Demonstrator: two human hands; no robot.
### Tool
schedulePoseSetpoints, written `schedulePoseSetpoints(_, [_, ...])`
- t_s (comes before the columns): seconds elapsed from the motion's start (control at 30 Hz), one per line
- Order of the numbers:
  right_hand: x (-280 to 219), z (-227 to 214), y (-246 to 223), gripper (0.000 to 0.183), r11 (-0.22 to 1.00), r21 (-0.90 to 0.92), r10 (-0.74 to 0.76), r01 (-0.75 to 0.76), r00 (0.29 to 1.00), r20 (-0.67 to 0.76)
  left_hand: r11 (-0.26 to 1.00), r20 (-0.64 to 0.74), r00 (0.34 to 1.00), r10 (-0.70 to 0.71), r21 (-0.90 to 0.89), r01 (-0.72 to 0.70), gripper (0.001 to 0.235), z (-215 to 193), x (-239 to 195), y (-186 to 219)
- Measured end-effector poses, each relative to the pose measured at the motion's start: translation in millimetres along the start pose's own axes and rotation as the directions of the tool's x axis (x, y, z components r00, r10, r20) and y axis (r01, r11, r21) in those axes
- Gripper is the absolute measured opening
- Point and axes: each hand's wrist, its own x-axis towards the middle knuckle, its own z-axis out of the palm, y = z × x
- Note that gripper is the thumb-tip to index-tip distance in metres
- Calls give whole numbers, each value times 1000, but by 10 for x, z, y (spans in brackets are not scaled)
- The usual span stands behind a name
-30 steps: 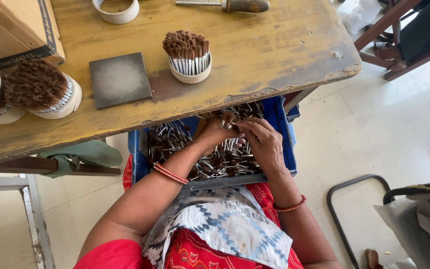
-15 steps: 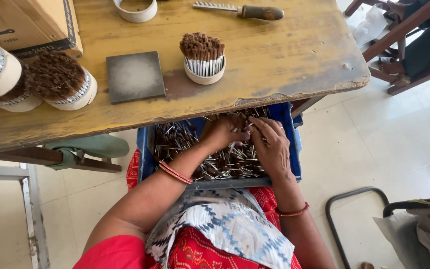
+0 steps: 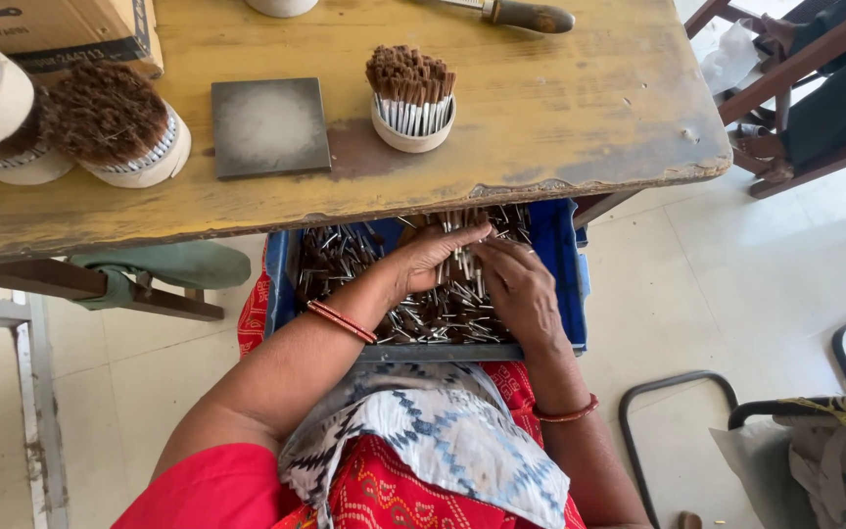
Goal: The person sits at a workbench and repeatedly picks metal ferrule parts by hand from a blue bin on their lap, sorting through the pile. They occasionally place a brown bristle tuft into a white cup holding finished tufts on the table.
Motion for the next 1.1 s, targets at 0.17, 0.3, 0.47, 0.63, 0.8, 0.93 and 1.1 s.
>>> schedulePoseSetpoints(0.17, [49,-25,-84,43,994,26,-109,106,962,249,957,-16,999,42,-288,-45,25,-258,376,-227])
schedulePoseSetpoints(0.3, [41,25,-115,40,977,51,-211,205,919,333,950,92,996,-15,-310,43,28,-172,394,-242])
schedulePoseSetpoints(0.47, [-40,-18,-37,28,916,7,-393,402,891,229,877,157,987,-33,-470,104,26,-527,909,-546])
schedulePoseSetpoints(0.63, [-15,-13,-109,22,983,-11,-184,184,982,34,913,233,971,-50,-383,139,39,-156,367,-268])
schedulePoseSetpoints(0.8, [78,-61,-161,38,971,-27,-233,238,964,129,997,54,998,-22,-74,26,50,86,97,-70])
schedulePoseSetpoints(0.93, [149,-23,-163,56,985,-67,-151,156,986,77,971,139,983,123,188,-148,50,78,12,-54])
schedulePoseSetpoints(1.1, [49,-1,-15,47,990,-83,-103,111,990,92,299,45,934,355,941,-159,47,88,-28,-13])
